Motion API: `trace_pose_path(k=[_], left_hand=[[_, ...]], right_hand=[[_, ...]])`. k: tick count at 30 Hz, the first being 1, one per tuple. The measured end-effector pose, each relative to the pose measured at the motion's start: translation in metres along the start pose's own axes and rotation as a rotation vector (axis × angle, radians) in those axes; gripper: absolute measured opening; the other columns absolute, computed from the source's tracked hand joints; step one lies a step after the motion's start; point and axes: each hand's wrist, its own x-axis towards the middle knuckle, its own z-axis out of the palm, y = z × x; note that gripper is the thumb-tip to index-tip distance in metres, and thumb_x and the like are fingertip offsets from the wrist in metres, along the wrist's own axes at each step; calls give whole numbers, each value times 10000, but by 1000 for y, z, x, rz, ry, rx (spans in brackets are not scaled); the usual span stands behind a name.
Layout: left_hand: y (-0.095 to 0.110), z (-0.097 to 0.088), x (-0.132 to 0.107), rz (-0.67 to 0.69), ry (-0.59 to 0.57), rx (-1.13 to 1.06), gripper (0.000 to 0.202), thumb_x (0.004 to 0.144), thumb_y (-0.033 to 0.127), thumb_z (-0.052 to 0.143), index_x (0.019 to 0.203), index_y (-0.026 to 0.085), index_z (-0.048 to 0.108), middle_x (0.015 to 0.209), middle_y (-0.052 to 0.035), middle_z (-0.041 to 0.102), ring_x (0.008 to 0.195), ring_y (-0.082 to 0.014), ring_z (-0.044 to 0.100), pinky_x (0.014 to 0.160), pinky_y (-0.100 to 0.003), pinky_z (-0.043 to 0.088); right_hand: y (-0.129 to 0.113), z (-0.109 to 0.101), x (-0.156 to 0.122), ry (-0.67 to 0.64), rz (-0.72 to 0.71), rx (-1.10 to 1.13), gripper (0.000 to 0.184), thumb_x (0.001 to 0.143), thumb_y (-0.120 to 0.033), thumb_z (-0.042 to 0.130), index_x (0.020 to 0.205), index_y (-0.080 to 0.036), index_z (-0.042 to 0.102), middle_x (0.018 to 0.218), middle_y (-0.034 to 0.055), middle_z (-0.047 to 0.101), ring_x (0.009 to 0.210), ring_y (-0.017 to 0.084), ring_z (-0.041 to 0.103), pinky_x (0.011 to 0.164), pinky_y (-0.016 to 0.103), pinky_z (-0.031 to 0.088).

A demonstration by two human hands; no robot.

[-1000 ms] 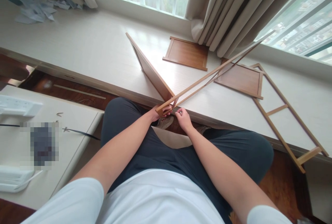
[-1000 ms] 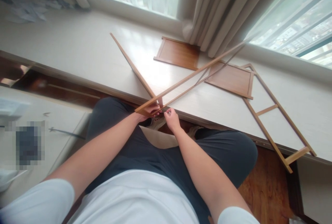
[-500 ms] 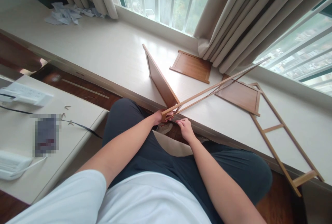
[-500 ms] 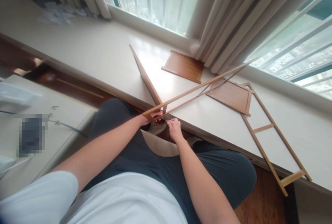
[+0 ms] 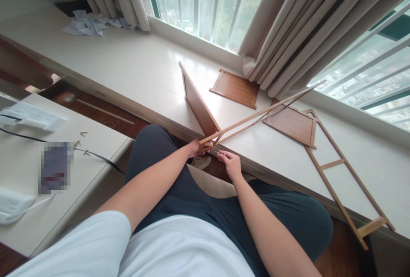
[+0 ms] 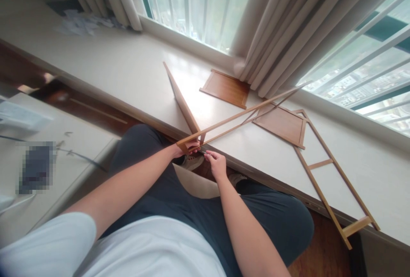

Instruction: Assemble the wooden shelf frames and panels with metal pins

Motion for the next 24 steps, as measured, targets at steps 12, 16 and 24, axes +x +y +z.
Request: trace_pose_path(k=[12, 16, 24], left_hand=[[0, 0, -1, 25, -19, 17, 467, 709, 470, 866, 1028, 173, 699, 903, -73, 736, 708, -127, 642, 521, -179, 388], [-3, -2, 2, 15, 5, 41, 498, 702, 503, 862, 1048, 183, 700, 895, -49, 722, 707, -119, 643, 529, -176, 396], [-2, 0, 1, 21, -7, 12, 467, 709, 470, 857, 1032, 173, 698, 900, -56, 731, 695, -116, 647, 518, -176, 388]], right_hand=[[-4, 11, 0, -39, -52, -80, 462, 801, -480, 700, 1118, -165, 816, 1014, 111, 814, 1027, 326, 771, 968, 486, 612], [0, 11, 4, -33, -90, -124, 452, 820, -472, 688, 1139, -179, 815, 1029, 102, 814, 1031, 320, 769, 957, 480, 611], [-3, 11, 3, -6, -135, -170, 442, 829, -463, 670, 1137, -185, 821, 1034, 93, 814, 966, 304, 777, 925, 456, 612]])
